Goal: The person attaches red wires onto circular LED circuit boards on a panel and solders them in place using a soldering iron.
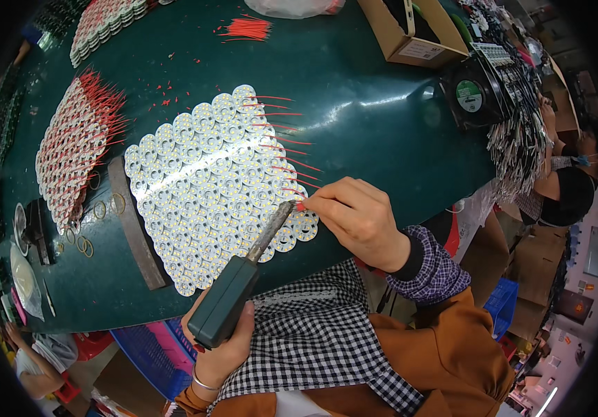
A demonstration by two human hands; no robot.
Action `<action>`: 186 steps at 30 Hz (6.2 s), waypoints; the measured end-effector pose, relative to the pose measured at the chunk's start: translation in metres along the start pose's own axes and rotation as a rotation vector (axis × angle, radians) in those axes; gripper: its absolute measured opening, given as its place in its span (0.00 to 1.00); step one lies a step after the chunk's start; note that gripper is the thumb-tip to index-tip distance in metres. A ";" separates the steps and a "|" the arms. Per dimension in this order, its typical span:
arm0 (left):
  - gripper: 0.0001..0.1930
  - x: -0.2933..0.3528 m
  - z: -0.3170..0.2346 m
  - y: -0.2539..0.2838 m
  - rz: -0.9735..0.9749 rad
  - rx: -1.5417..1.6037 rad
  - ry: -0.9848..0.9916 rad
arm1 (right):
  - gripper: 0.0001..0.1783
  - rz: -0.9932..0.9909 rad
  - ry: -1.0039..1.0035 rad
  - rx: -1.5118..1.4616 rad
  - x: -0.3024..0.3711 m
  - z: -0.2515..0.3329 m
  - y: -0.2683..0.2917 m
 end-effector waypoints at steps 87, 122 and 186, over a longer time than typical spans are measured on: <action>0.18 0.036 0.021 0.002 0.096 0.032 0.094 | 0.10 -0.084 0.004 0.031 0.033 0.014 0.009; 0.21 0.051 0.028 0.009 0.012 0.025 -0.097 | 0.12 -0.191 0.047 0.098 0.035 0.032 0.023; 0.13 0.046 0.026 0.020 -0.096 -0.050 -0.132 | 0.10 -0.064 0.024 0.013 0.022 0.036 -0.011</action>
Point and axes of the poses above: each hand's wrist, its own x-axis away from the middle knuckle, its own y-axis out of the back of the hand, z = x × y, the point moved 9 cm from there along -x, towards the middle knuckle, and after that the axes turned 5 degrees about -y, right-handed, at the moved point
